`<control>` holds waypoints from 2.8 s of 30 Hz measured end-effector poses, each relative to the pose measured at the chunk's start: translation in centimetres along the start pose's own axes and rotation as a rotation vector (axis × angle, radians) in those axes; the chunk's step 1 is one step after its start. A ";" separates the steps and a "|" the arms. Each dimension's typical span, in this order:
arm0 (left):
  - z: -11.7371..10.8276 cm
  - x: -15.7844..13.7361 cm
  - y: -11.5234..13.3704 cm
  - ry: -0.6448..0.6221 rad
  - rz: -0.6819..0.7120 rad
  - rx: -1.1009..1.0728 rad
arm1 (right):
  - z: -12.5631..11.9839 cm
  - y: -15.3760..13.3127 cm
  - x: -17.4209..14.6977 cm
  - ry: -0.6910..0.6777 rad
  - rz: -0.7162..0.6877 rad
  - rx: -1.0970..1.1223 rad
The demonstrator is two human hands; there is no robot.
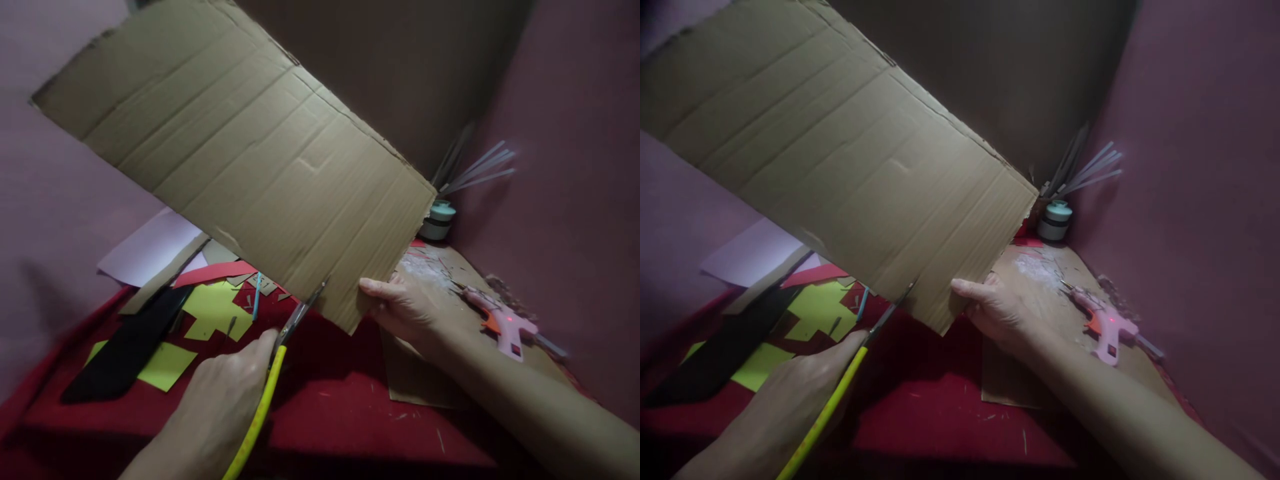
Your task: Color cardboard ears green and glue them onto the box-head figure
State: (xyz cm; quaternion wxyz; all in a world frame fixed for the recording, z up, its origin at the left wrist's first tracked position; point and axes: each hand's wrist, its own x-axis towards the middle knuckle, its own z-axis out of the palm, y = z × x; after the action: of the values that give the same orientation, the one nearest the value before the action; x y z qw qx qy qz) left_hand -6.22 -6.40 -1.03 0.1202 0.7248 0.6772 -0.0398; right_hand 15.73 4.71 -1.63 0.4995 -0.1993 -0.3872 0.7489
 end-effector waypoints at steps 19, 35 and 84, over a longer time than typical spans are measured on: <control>-1.0 0.1 1.0 0.038 0.031 -0.085 | 1.0 0.1 -0.5 0.024 0.029 0.007; -1.6 0.9 1.0 -0.044 -0.014 0.124 | 0.0 1.3 -0.3 0.000 0.043 -0.009; 0.0 2.6 1.8 0.029 0.024 0.131 | 0.0 1.9 -1.0 -0.071 0.028 -0.017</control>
State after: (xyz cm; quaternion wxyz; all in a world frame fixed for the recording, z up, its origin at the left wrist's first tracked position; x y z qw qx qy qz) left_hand -4.23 -4.00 -1.34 0.0633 0.7397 0.6660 -0.0722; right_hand 15.04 3.44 -3.25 0.4730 -0.1823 -0.4084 0.7591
